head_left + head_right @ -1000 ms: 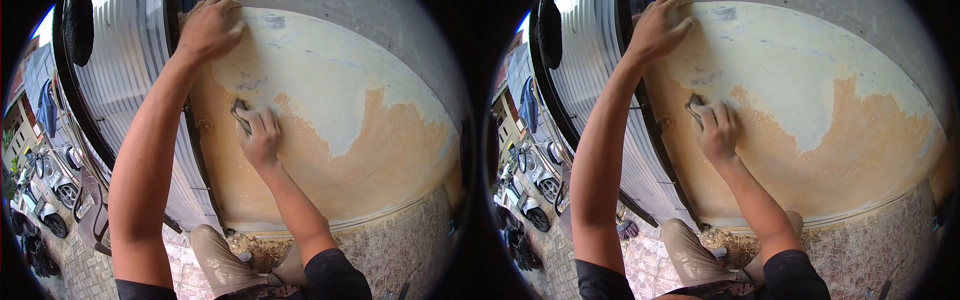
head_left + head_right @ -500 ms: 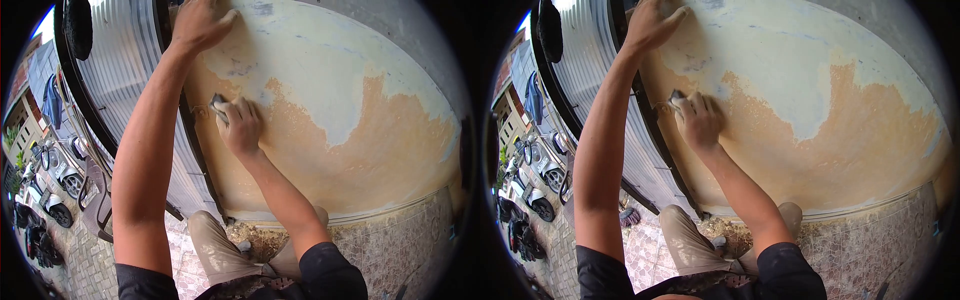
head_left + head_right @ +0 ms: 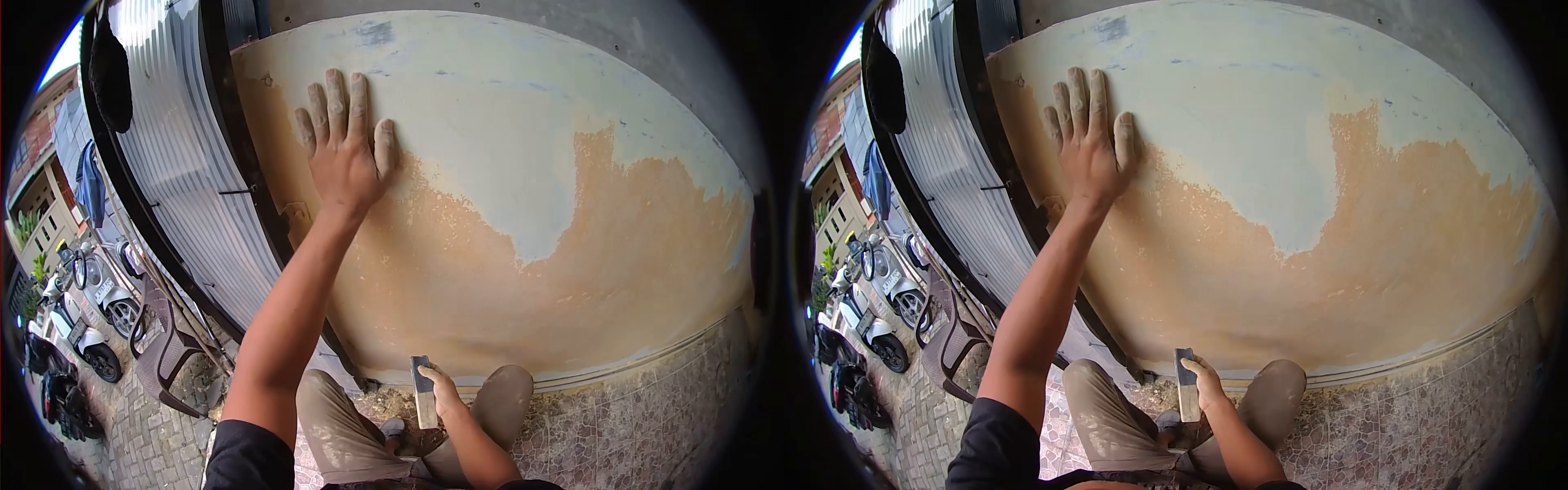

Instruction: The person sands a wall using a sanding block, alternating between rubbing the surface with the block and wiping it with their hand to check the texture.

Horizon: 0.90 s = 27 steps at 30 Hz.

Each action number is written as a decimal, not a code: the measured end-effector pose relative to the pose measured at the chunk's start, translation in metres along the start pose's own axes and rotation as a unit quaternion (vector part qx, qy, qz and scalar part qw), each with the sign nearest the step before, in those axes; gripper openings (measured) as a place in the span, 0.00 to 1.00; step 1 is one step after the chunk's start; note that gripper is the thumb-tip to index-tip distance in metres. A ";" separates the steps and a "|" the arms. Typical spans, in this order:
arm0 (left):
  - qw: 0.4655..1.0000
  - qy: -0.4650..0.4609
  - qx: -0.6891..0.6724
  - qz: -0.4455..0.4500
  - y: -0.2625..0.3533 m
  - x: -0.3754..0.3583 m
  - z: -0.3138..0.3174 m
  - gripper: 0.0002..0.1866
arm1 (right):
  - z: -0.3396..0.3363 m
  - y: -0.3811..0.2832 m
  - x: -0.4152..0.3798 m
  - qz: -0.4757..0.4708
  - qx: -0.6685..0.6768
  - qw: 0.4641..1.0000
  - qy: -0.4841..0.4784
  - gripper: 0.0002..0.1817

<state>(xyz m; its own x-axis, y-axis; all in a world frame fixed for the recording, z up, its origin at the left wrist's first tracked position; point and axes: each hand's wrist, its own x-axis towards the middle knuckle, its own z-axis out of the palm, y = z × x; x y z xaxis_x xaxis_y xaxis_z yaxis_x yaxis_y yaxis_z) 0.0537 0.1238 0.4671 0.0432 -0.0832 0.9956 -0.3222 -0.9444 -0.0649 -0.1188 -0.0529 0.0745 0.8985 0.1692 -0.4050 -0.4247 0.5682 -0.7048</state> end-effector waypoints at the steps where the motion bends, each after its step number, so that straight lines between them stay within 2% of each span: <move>1: 1.000 -0.017 0.005 -0.012 0.011 -0.014 0.000 0.36 | -0.010 0.007 0.006 0.030 0.011 0.999 -0.010 0.14; 5: 0.994 -0.101 -0.041 0.008 0.041 -0.066 0.000 0.37 | -0.037 0.051 0.027 0.059 0.002 0.998 0.013 0.14; 7: 0.987 -0.144 -0.040 0.064 0.050 -0.094 -0.002 0.37 | -0.046 0.076 0.035 0.045 0.009 0.999 0.023 0.15; 9: 0.965 -0.207 -0.038 0.159 0.056 -0.118 -0.006 0.36 | -0.045 0.095 0.041 -0.006 -0.047 0.989 0.137 0.18; 11: 0.922 -0.264 -0.049 0.277 0.053 -0.124 -0.011 0.34 | -0.047 0.100 0.046 -0.004 -0.038 0.990 0.135 0.19; 12: 0.923 -0.262 -0.044 0.278 0.049 -0.120 -0.012 0.34 | -0.047 0.100 0.047 -0.020 -0.058 0.989 0.135 0.19; 14: 0.899 -0.276 -0.063 0.333 0.035 -0.106 -0.012 0.34 | -0.050 0.100 0.048 -0.039 -0.080 0.987 0.133 0.19; 15: 0.901 -0.271 -0.061 0.334 0.031 -0.095 -0.014 0.34 | -0.055 0.102 0.050 -0.042 -0.078 0.986 0.139 0.19; 17: 0.932 -0.243 -0.067 0.259 0.022 -0.071 -0.017 0.38 | -0.061 0.100 0.055 -0.050 -0.074 0.985 0.145 0.19; 18: 0.932 -0.241 -0.068 0.261 0.019 -0.054 -0.021 0.38 | -0.061 0.099 0.053 -0.060 -0.071 0.984 0.154 0.19; 20: 0.973 -0.164 -0.039 0.155 0.014 -0.025 -0.027 0.42 | -0.059 0.096 0.049 -0.070 -0.067 0.982 0.164 0.19; 24: 0.988 -0.096 -0.042 0.109 0.022 -0.022 -0.019 0.42 | -0.052 0.093 0.045 -0.054 -0.100 0.979 0.168 0.20; 27: 0.988 -0.098 -0.080 0.093 0.036 -0.035 -0.020 0.41 | -0.050 0.096 0.047 -0.059 -0.108 0.980 0.158 0.20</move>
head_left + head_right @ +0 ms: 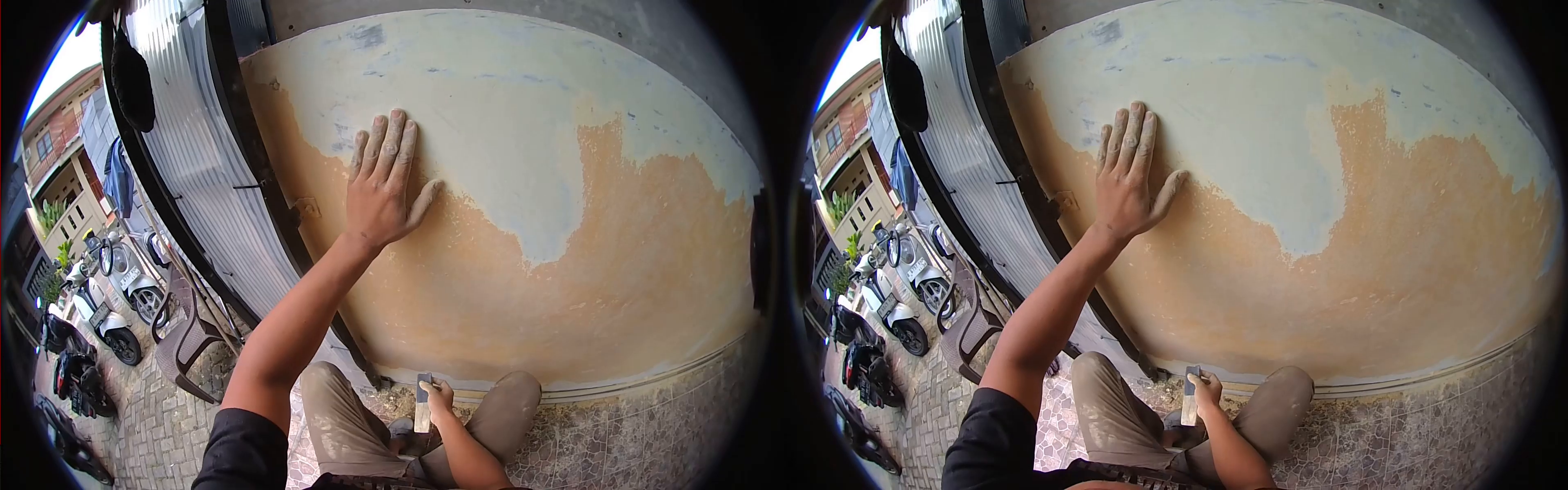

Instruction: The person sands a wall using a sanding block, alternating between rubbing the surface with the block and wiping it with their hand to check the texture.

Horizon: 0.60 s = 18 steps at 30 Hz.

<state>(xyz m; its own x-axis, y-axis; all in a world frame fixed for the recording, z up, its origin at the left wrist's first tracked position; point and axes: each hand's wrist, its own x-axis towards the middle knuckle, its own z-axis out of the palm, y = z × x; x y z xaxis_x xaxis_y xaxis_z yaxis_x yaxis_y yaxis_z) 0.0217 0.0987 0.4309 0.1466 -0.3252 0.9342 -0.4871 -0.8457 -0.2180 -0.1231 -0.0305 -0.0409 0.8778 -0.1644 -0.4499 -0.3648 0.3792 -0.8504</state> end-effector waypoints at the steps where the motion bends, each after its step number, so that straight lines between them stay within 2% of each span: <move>1: 1.000 -0.011 -0.011 0.011 -0.001 -0.006 0.001 0.41 | 0.000 0.001 0.000 -0.002 0.001 1.000 -0.007 0.21; 2: 1.000 -0.011 -0.011 0.010 -0.003 -0.013 0.001 0.41 | -0.001 0.002 -0.001 -0.003 -0.001 1.000 -0.007 0.21; 5: 0.992 -0.094 0.020 0.082 -0.021 -0.026 -0.006 0.42 | -0.004 -0.001 -0.002 -0.008 -0.009 1.000 -0.009 0.20; 6: 0.992 -0.089 0.019 0.082 -0.028 -0.023 -0.010 0.42 | -0.004 -0.001 -0.003 -0.013 0.000 1.000 0.000 0.20; 9: 0.998 -0.039 0.058 -0.006 -0.042 -0.003 -0.021 0.43 | -0.008 -0.005 -0.005 -0.021 0.018 1.000 0.008 0.19; 10: 0.997 -0.038 0.060 -0.007 -0.051 0.006 -0.020 0.43 | -0.009 -0.005 -0.005 -0.021 0.028 0.999 0.006 0.19; 12: 0.993 0.079 0.039 -0.082 -0.070 0.023 -0.016 0.44 | -0.008 -0.001 -0.002 -0.026 0.027 0.999 0.005 0.19; 13: 0.993 0.079 0.040 -0.083 -0.078 0.029 -0.014 0.44 | -0.009 0.001 0.000 -0.030 0.026 0.999 0.006 0.18; 15: 0.975 0.143 0.039 -0.167 -0.088 0.034 -0.011 0.44 | -0.008 0.003 0.001 -0.032 0.013 0.999 0.011 0.18; 18: 0.973 0.138 0.031 -0.182 -0.080 0.022 -0.008 0.45 | -0.007 0.000 -0.001 -0.042 0.007 0.999 0.008 0.17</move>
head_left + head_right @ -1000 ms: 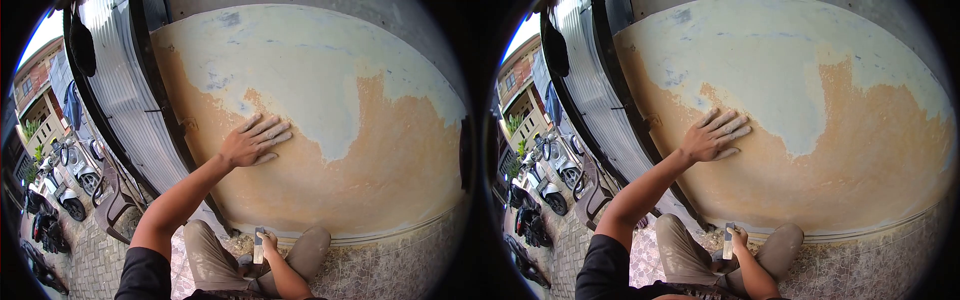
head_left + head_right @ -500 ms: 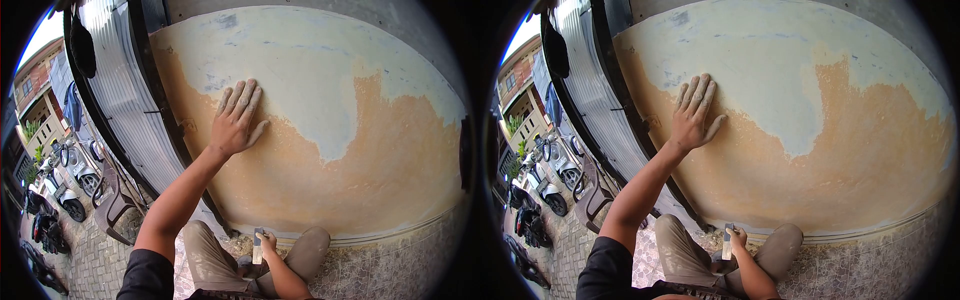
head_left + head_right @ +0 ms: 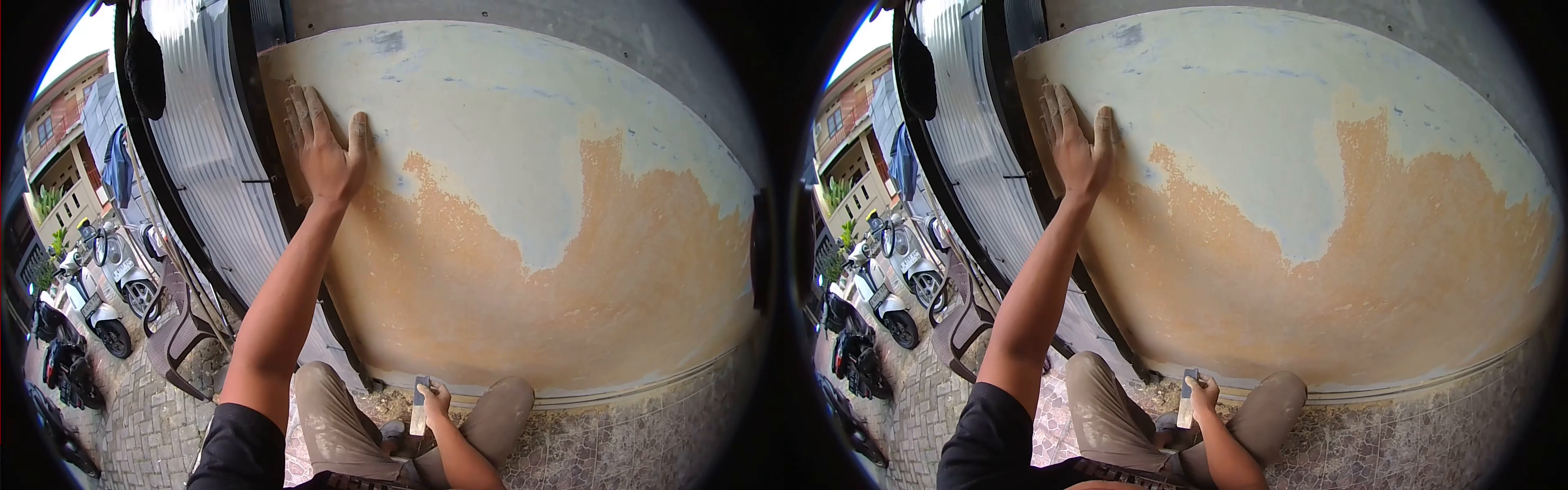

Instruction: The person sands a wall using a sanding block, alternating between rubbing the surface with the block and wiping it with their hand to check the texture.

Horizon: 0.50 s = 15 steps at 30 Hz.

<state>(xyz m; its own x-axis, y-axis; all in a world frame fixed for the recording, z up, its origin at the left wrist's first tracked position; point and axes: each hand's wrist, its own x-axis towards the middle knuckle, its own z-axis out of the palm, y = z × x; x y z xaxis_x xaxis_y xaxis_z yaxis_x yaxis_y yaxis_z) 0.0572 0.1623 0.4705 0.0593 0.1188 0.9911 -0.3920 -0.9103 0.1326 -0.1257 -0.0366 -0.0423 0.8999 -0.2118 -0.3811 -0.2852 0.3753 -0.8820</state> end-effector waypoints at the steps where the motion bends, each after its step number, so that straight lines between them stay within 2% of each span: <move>1: 1.000 0.000 -0.001 0.001 0.000 -0.006 -0.003 0.45 | 0.001 -0.001 -0.002 -0.005 0.005 1.000 -0.006 0.17; 6: 0.997 -0.050 0.011 0.050 -0.007 -0.021 -0.020 0.44 | -0.002 0.005 -0.001 -0.022 0.006 1.000 -0.021 0.16; 13: 0.994 -0.096 0.030 0.052 -0.004 -0.006 -0.024 0.48 | -0.005 0.009 0.000 -0.039 0.000 0.999 -0.024 0.15; 15: 0.975 -0.153 0.084 0.139 0.002 -0.015 -0.024 0.49 | -0.006 0.010 0.002 -0.041 -0.019 0.999 -0.024 0.15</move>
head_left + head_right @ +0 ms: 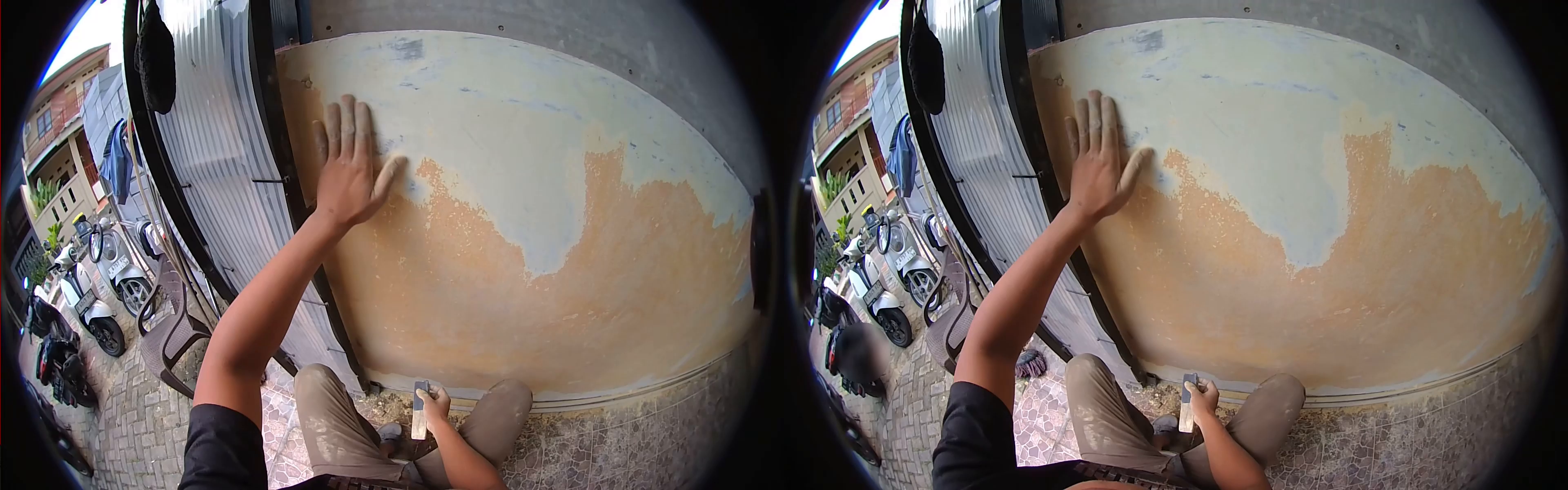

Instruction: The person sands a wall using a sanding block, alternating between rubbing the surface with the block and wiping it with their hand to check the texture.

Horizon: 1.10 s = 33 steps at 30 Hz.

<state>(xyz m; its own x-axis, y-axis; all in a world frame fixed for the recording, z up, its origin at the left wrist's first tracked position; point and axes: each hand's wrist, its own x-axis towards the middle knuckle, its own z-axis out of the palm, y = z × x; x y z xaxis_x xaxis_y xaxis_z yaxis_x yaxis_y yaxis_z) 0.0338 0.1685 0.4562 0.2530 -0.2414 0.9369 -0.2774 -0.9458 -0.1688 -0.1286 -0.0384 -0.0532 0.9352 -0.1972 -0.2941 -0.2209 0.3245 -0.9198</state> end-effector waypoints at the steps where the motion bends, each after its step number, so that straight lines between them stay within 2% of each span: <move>1: 1.000 0.000 0.001 0.000 0.003 -0.007 -0.001 0.49 | 0.000 0.001 0.000 0.001 -0.018 1.000 -0.001 0.15; 3: 0.988 -0.112 -0.006 0.103 0.009 -0.023 -0.005 0.50 | 0.000 0.006 0.001 -0.004 -0.014 1.000 -0.008 0.15; 7: 0.984 -0.129 -0.021 0.119 0.001 -0.016 -0.016 0.51 | 0.003 -0.014 -0.005 -0.004 0.013 1.000 -0.015 0.15; 11: 0.990 -0.078 0.002 0.120 -0.007 0.027 -0.023 0.49 | 0.008 -0.086 -0.010 -0.033 0.053 0.998 -0.014 0.15; 13: 0.993 0.000 -0.003 0.120 -0.012 0.055 -0.020 0.47 | 0.015 -0.141 -0.009 -0.083 0.078 0.993 -0.032 0.16; 16: 0.995 0.038 0.028 0.089 -0.017 0.093 -0.011 0.45 | 0.040 -0.232 -0.012 -0.242 0.063 0.967 -0.058 0.15; 17: 0.995 0.039 0.022 0.087 -0.020 0.104 -0.008 0.45 | 0.052 -0.266 -0.019 -0.300 0.056 0.950 -0.062 0.14; 19: 0.993 0.098 0.019 0.065 -0.021 0.118 -0.002 0.39 | 0.074 -0.329 -0.033 -0.416 0.018 0.906 -0.070 0.15; 20: 0.983 0.171 -0.002 0.060 -0.018 0.120 0.002 0.33 | 0.084 -0.357 -0.042 -0.463 -0.003 0.884 -0.069 0.15; 21: 0.983 0.171 -0.010 0.059 -0.014 0.120 -0.002 0.33 | 0.095 -0.382 -0.049 -0.507 -0.024 0.859 -0.068 0.16; 23: 0.982 0.169 -0.028 0.077 -0.008 0.120 -0.022 0.24 | 0.117 -0.420 -0.057 -0.590 -0.058 0.805 -0.035 0.14; 24: 0.988 0.110 -0.095 0.048 -0.007 0.120 -0.028 0.24 | 0.127 -0.435 -0.057 -0.589 -0.061 0.806 -0.030 0.14; 26: 0.985 0.127 -0.100 0.051 -0.007 0.120 -0.030 0.23 | 0.145 -0.462 -0.052 -0.718 -0.188 0.662 0.098 0.13; 27: 0.983 0.144 -0.100 0.054 -0.007 0.121 -0.028 0.22 | 0.154 -0.473 -0.049 -0.718 -0.192 0.661 0.103 0.13; 29: 0.981 0.161 -0.103 0.047 -0.012 0.122 -0.014 0.23 | 0.173 -0.486 -0.043 -0.789 -0.190 0.568 0.138 0.14; 31: 0.978 0.177 -0.102 0.041 -0.017 0.123 0.000 0.25 | 0.186 -0.483 -0.037 -0.782 -0.203 0.571 0.144 0.15; 33: 0.964 0.232 -0.116 0.052 -0.016 0.126 -0.002 0.18 | 0.195 -0.479 -0.028 -0.800 -0.230 0.525 0.176 0.15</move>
<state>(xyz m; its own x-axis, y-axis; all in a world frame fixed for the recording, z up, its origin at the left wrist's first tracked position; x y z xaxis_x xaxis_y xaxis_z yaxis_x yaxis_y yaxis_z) 0.0687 0.1530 0.5777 -0.2149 -0.1588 0.9636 -0.4920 -0.8348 -0.2473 0.0052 -0.0081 0.4458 -0.0661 -0.0619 0.9959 0.6499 -0.7600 -0.0041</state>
